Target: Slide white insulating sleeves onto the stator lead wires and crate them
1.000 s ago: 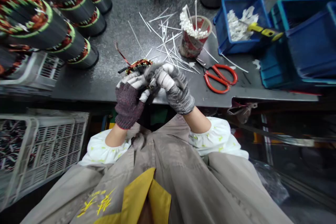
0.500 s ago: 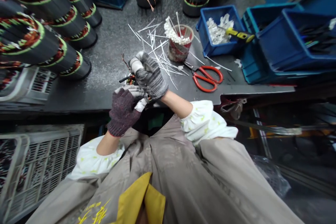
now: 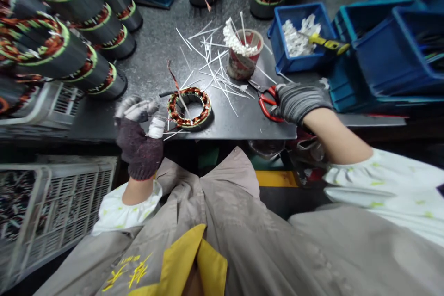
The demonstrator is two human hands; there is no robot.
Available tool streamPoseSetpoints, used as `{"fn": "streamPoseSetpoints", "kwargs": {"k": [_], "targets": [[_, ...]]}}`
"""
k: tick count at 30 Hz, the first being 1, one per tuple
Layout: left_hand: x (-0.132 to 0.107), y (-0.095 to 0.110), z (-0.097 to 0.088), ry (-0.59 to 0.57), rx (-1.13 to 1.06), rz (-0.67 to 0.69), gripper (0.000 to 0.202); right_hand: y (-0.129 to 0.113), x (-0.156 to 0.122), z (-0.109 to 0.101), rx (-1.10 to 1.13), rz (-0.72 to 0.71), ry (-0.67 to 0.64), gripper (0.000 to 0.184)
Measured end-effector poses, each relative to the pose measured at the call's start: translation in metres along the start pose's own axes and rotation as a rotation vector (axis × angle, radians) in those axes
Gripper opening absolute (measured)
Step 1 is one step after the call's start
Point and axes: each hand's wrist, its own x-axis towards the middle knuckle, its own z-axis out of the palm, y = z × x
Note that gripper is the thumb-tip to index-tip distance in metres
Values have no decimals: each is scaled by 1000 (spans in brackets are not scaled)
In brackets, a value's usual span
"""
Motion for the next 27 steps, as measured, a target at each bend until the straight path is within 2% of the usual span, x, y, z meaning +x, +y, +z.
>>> {"fn": "streamPoseSetpoints", "kwargs": {"k": [1, 2, 4, 6, 9, 11, 14, 18, 23, 27], "targets": [[-1, 4, -2, 10, 41, -7, 21, -3, 1, 0, -3, -30, -20, 47], [-3, 8, -2, -30, 76, 1, 21, -4, 3, 1, 0, -58, -27, 44], [-4, 15, 5, -187, 104, 26, 16, 1, 7, 4, 55, -97, -16, 39], [-4, 16, 14, -291, 93, 21, 10, 12, 8, 12, 225, -94, 8, 36], [2, 6, 23, -311, 45, 18, 8, 29, -5, 29, 563, -116, 96, 43], [8, -4, 23, -305, 15, 30, 11, 30, -21, 40, 708, -206, 187, 35], [16, -17, 20, -329, 3, 35, 13, 12, -40, 53, 738, -283, 358, 31], [19, -24, 19, -328, -5, 66, 15, -29, -42, 60, 689, -204, 510, 35], [15, -25, 24, -292, -64, 95, 16, -73, -22, 53, 548, -330, 478, 55], [12, -26, 25, -286, -52, 86, 13, -94, -7, 50, 470, -380, 460, 67]]}}
